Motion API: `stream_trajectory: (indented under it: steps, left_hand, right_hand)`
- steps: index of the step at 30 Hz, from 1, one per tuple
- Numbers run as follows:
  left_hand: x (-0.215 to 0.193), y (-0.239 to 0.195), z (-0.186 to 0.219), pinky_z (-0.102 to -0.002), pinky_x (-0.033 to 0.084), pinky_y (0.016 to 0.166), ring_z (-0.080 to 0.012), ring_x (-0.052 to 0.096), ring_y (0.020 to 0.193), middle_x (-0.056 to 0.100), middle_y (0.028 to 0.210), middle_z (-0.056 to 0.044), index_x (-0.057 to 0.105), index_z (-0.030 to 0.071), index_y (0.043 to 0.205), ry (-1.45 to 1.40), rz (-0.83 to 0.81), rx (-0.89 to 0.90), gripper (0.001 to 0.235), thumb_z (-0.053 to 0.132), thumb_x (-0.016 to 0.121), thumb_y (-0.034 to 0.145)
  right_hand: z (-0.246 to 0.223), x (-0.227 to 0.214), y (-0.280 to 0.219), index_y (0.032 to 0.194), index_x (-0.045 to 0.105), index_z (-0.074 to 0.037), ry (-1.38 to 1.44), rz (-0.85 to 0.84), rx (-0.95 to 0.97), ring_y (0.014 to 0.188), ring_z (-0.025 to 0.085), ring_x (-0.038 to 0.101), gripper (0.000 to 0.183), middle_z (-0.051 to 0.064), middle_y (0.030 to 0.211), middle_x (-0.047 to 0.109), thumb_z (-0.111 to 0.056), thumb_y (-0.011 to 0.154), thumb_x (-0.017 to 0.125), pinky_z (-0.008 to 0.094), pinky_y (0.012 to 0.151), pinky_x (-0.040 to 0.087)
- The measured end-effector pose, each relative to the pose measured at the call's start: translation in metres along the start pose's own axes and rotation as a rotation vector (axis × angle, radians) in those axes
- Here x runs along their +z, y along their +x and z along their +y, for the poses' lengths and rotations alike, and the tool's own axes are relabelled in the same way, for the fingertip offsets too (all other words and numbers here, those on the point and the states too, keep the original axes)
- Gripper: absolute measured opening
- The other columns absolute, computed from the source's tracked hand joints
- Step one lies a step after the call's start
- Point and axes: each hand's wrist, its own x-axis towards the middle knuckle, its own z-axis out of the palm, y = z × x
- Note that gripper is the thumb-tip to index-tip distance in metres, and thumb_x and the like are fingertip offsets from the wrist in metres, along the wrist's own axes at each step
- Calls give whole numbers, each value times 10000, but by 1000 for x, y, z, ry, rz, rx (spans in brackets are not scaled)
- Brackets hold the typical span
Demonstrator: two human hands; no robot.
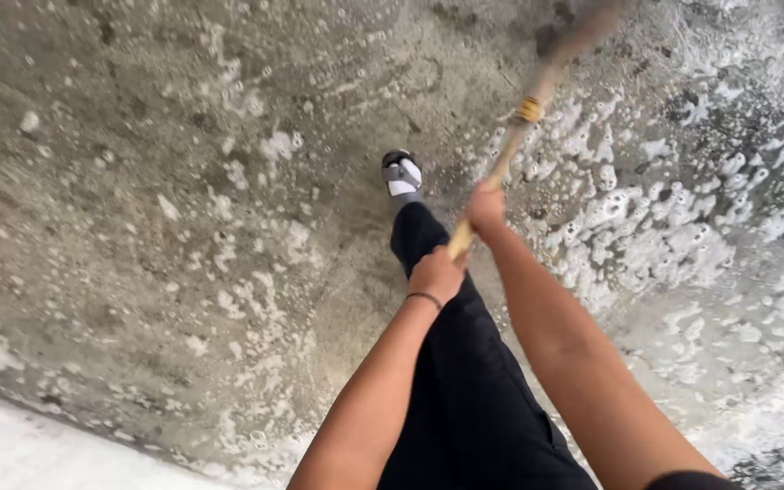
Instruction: Sweeping soapy water on a concrete floor using a broom.
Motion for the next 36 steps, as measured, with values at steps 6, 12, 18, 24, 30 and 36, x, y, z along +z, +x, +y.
stream_trajectory:
  steps: [6,12,18,24,30,36]
  left_hand:
    - [-135,-10,-9,-328,609,434,-246,692,575,680,837,-180,540,-90,1252,-592,93,-333,618,489,440,1060]
    - [-168,-2,21,-394,573,377,-331,666,428,632,546,-236,583,-78,1042,-468,59,-286,529,432,445,1027]
    - [-140,97,41,-435,642,645,-283,758,670,753,865,-138,549,80,1146,21,-244,-11,431,468,500,965]
    - [-246,52,78,-506,560,973,-380,703,1153,726,1179,-191,562,32,1253,165,-178,-34,601,562,415,1010]
    - [-269,-26,-90,-455,624,751,-374,758,727,755,904,-190,631,102,1152,-298,44,-428,492,549,581,953]
    - [-334,-66,-132,-419,536,301,-289,644,423,644,733,-170,537,50,1030,-179,-13,-514,350,385,620,972]
  right_hand:
    - [-115,158,-26,1373,404,-131,-228,-362,-271,1115,430,701,641,225,1219,675,-626,980,510,529,870,620]
    - [-125,117,-20,1458,416,-62,-124,-408,-349,1326,443,561,824,290,1408,580,-723,972,493,529,1127,476]
    - [-151,-20,-31,1299,510,-135,214,41,40,652,317,750,527,141,977,710,-588,1030,532,421,640,627]
    - [-195,43,-25,1355,520,3,253,62,65,1183,401,662,625,258,1249,657,-521,1016,495,529,997,524]
    - [-155,256,-132,1165,446,-208,-368,-101,-95,1014,337,757,485,123,1051,735,-642,956,503,490,834,621]
    - [-150,289,-202,1150,381,-92,-160,-397,-39,1019,510,680,532,295,1109,683,-600,1000,429,585,920,510]
